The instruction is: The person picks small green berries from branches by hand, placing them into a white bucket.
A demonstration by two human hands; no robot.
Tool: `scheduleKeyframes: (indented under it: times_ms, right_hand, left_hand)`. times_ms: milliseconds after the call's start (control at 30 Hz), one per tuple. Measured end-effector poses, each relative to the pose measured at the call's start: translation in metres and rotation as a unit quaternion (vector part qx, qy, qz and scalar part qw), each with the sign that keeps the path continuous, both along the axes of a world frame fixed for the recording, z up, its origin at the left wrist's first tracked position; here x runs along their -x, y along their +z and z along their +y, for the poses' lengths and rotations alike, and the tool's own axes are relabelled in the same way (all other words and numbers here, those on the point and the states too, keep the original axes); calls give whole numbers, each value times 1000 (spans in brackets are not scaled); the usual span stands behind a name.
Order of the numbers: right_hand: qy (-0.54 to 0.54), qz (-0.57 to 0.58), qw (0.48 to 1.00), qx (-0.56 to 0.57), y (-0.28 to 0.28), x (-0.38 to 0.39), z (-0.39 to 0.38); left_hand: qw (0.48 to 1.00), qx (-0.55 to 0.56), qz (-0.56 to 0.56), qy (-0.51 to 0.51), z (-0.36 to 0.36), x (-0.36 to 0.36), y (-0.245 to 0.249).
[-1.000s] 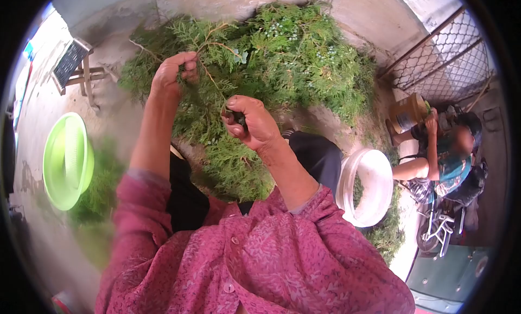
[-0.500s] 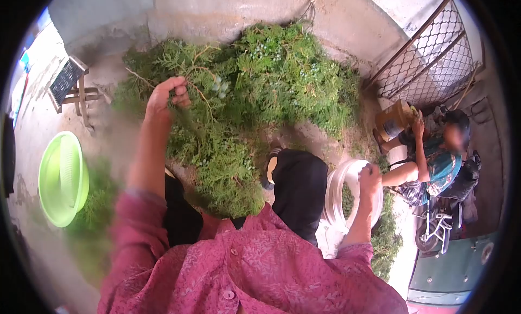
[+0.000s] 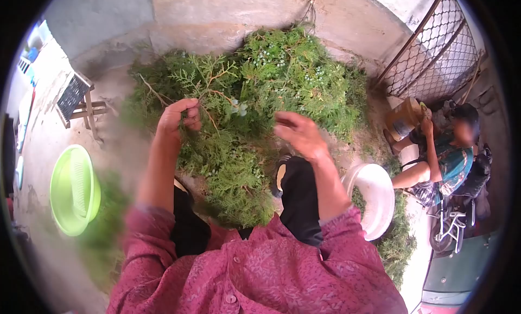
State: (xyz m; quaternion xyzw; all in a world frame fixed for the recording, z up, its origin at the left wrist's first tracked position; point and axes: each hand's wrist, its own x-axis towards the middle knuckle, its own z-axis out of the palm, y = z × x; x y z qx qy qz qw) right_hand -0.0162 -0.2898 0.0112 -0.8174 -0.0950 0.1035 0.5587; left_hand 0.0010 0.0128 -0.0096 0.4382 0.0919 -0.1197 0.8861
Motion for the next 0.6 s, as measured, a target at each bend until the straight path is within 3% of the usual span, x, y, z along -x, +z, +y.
scheduleKeyframes:
  times_ms: [133,233,367,467,600]
  right_hand:
    - [76,55,987,-127,1,-32,55]
    - [105,34,973,-203,-4,-45,78]
    - [95,-9,975,-199,-25,-57,86]
    - [97,56,961,-252,-31,-58,83]
    - [90,35,961,-258,-29,-60,80]
  left_hand:
    - [1000,14,14,-4,2,-5,-1]
    - [999,2,32,15,1,-6,2]
    - [999,11,29,-9,2,-10,-2]
    - [998,-12,52,20,-4,-11,2]
    - [997,-21,67,41,-14,-14,3]
